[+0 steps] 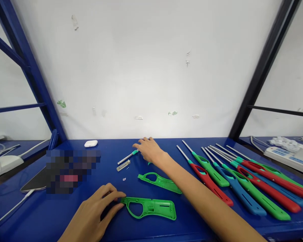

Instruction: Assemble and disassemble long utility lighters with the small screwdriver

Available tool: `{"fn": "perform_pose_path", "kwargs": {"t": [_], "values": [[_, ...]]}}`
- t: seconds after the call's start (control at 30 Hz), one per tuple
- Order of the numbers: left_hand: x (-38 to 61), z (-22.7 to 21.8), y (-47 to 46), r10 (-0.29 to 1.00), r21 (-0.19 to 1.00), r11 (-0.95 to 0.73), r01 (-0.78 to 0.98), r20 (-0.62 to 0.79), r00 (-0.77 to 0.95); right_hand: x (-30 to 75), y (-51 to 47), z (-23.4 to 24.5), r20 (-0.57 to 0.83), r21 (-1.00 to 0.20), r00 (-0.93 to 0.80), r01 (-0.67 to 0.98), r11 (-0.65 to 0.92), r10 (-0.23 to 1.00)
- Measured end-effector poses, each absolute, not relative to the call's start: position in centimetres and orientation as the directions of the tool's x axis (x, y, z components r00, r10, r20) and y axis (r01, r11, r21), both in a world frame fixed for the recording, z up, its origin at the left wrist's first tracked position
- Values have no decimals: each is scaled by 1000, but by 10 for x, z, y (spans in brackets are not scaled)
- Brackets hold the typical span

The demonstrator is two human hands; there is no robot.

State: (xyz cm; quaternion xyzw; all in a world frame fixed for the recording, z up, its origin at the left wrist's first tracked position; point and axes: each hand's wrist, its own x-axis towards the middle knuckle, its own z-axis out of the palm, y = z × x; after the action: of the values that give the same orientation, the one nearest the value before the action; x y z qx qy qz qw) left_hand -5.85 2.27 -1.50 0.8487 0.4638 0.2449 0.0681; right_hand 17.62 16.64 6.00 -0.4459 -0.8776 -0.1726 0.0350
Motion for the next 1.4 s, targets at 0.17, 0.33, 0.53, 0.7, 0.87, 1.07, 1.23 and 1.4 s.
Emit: {"fn": "perform_pose_path", "kwargs": {"t": [0.17,0.33,0.53,0.7,0.87,1.07,1.23,1.4], "values": [[-61,-19,19,789,308,-594,743,401,465,149,185,57,121,313,-687,712,629,717],[-59,-17,16,777,268,-599,754,423,466,152,184,58,119,320,-693,705,633,711],[-61,-20,16,771,280,-599,750,454,447,173,172,94,283,284,-622,781,555,730],[-64,-21,13,787,365,-560,744,513,341,190,136,132,451,216,-581,807,549,677],[-72,-18,14,740,472,-543,695,660,130,197,92,139,503,132,-622,742,657,601],[-78,-5,10,481,289,-456,842,876,-40,181,61,119,416,-7,-715,615,788,562],[-69,-4,11,462,12,-549,836,837,291,160,51,98,308,-54,-784,551,833,539],[-73,-14,14,511,107,-636,765,800,313,153,48,86,281,-78,-806,522,849,521]]}}
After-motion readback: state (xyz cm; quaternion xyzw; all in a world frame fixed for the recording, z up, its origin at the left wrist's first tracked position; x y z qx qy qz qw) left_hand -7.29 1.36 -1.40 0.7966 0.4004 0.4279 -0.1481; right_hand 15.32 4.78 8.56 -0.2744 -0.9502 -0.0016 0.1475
